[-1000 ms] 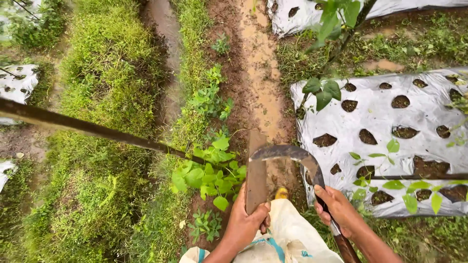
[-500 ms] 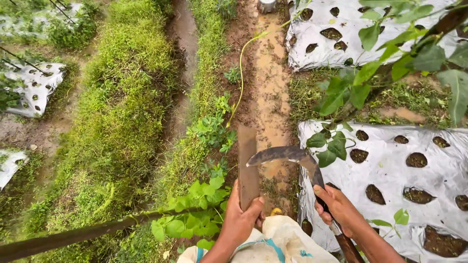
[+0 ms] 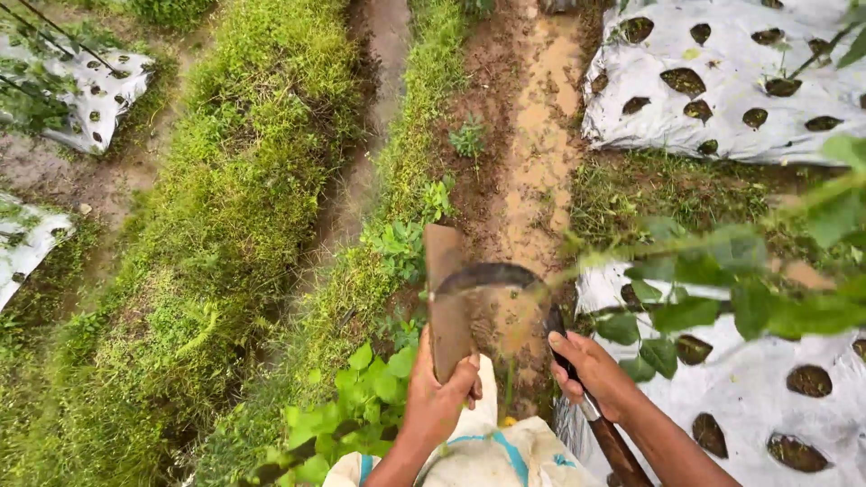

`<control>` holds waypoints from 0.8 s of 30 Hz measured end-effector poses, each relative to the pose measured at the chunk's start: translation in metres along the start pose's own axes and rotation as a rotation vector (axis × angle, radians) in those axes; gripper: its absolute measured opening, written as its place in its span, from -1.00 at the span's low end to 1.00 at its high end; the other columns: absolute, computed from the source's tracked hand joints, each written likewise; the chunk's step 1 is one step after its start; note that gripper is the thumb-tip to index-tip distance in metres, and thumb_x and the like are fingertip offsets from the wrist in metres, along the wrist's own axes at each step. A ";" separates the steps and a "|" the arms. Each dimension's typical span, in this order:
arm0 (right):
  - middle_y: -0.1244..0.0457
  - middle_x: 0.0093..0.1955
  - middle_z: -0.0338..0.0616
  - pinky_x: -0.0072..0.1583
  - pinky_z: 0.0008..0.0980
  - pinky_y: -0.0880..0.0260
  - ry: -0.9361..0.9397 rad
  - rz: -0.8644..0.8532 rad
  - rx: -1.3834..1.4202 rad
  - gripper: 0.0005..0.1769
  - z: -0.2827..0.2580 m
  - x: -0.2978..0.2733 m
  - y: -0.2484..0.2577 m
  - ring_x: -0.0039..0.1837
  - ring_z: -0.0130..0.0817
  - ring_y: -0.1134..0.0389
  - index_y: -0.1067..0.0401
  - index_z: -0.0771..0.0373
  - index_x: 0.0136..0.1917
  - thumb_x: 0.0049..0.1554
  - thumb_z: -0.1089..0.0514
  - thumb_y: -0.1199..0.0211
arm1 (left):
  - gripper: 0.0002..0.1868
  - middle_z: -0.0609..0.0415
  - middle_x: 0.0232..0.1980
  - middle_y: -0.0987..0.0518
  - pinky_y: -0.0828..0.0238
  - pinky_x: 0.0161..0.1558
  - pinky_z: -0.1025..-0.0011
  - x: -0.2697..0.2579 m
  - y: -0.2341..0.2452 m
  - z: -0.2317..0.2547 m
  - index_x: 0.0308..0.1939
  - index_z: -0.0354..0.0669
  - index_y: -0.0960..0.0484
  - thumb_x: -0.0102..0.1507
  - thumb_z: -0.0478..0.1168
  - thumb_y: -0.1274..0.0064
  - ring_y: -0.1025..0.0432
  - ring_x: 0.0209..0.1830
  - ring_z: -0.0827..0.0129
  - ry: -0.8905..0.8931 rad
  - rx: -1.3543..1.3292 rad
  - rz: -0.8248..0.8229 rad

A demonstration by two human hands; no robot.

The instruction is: The person sharpens a curved blade, likely a sickle, using a rectangular sharpening stone. They hold the stone in one hand and the tool in the other, repeatedly drawing the blade across the stone's surface while standing in a garden.

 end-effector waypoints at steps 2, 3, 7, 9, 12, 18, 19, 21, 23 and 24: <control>-0.16 -0.44 -0.10 -0.53 -0.44 0.09 0.018 -0.014 -0.042 -0.65 -0.023 0.032 -0.004 -0.56 -0.48 0.04 -0.25 0.32 -0.08 0.25 -0.03 -0.16 | -0.48 -0.05 -0.32 -0.53 -0.29 -0.60 0.46 0.031 0.006 0.019 0.27 -0.19 -0.33 0.24 -0.44 -0.03 -0.39 -0.58 0.37 -0.028 -0.023 0.028; -0.17 -0.44 -0.08 -0.52 -0.45 0.10 0.026 -0.020 -0.070 -0.65 -0.034 0.049 -0.005 -0.56 -0.47 0.02 -0.27 0.32 -0.09 0.24 -0.03 -0.18 | -0.49 -0.05 -0.34 -0.51 -0.28 -0.62 0.46 0.048 0.009 0.028 0.27 -0.20 -0.33 0.24 -0.45 -0.02 -0.38 -0.59 0.38 -0.040 -0.038 0.051; -0.17 -0.44 -0.12 -0.51 -0.49 0.07 0.094 -0.060 -0.005 -0.65 -0.095 0.084 -0.039 -0.53 -0.52 0.02 -0.21 0.24 -0.17 0.26 -0.05 -0.15 | -0.50 -0.02 -0.31 -0.51 -0.31 -0.58 0.46 0.090 0.010 0.059 0.26 -0.23 -0.33 0.24 -0.48 0.03 -0.40 -0.55 0.38 -0.042 -0.018 -0.020; -0.15 -0.47 -0.11 -0.51 -0.45 0.10 -0.014 -0.088 -0.085 -0.70 -0.118 0.092 -0.049 -0.56 -0.47 0.02 -0.27 0.31 -0.06 0.28 0.01 -0.13 | -0.50 0.00 -0.35 -0.49 -0.28 -0.58 0.46 0.117 0.017 0.081 0.25 -0.16 -0.31 0.23 -0.50 0.10 -0.37 -0.56 0.38 -0.111 -0.041 0.024; -0.19 -0.44 -0.12 -0.49 -0.51 0.10 0.082 -0.025 -0.114 -0.72 -0.145 0.126 -0.056 -0.52 -0.50 0.00 -0.31 0.27 -0.07 0.27 0.00 -0.13 | -0.34 0.02 -0.36 -0.51 -0.35 -0.59 0.48 0.138 0.013 0.098 0.45 -0.19 -0.18 0.26 -0.41 0.02 -0.41 -0.55 0.42 -0.068 0.106 -0.035; -0.16 -0.46 -0.12 -0.50 -0.46 0.09 0.009 -0.105 -0.224 -0.67 -0.183 0.136 -0.092 -0.54 -0.47 0.00 -0.31 0.34 -0.05 0.29 -0.01 -0.09 | -0.30 0.01 -0.38 -0.51 -0.29 -0.59 0.49 0.180 0.016 0.114 0.47 -0.15 -0.21 0.24 -0.44 0.02 -0.38 -0.57 0.43 -0.023 0.037 -0.003; -0.16 -0.46 -0.12 -0.50 -0.46 0.09 0.010 -0.101 -0.224 -0.67 -0.188 0.143 -0.094 -0.54 -0.47 0.00 -0.31 0.34 -0.05 0.29 -0.01 -0.09 | -0.30 0.01 -0.38 -0.51 -0.29 -0.59 0.49 0.185 0.011 0.114 0.47 -0.15 -0.21 0.24 -0.44 0.02 -0.38 -0.57 0.43 -0.022 0.036 -0.007; -0.17 -0.44 -0.14 -0.48 -0.52 0.07 0.066 -0.091 -0.149 -0.67 -0.198 0.155 -0.100 -0.53 -0.51 0.00 -0.28 0.31 -0.09 0.28 -0.02 -0.11 | -0.30 0.04 -0.38 -0.54 -0.27 -0.60 0.54 0.189 0.000 0.112 0.49 -0.19 -0.19 0.24 -0.43 0.04 -0.36 -0.60 0.48 0.018 0.023 -0.091; -0.17 -0.46 -0.11 -0.49 -0.48 0.04 0.043 -0.157 -0.224 -0.61 -0.208 0.158 -0.102 -0.55 -0.48 -0.01 -0.29 0.35 -0.16 0.27 -0.05 -0.12 | -0.34 0.05 -0.40 -0.53 -0.27 -0.59 0.54 0.207 0.003 0.114 0.45 -0.20 -0.21 0.25 -0.43 0.04 -0.36 -0.59 0.47 0.011 0.016 -0.084; -0.18 -0.48 -0.08 -0.50 -0.45 0.00 0.012 -0.216 -0.291 -0.54 -0.209 0.157 -0.103 -0.57 -0.44 -0.03 -0.29 0.39 -0.23 0.25 -0.08 -0.13 | -0.38 0.06 -0.42 -0.51 -0.27 -0.59 0.53 0.214 0.004 0.113 0.42 -0.21 -0.24 0.25 -0.42 0.03 -0.35 -0.58 0.46 0.015 0.010 -0.080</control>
Point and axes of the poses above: each hand's wrist, its own x-axis towards the middle knuckle, its own y-axis out of the back of the hand, z = x × y, the point moved 4 cm from there along x, towards the middle knuckle
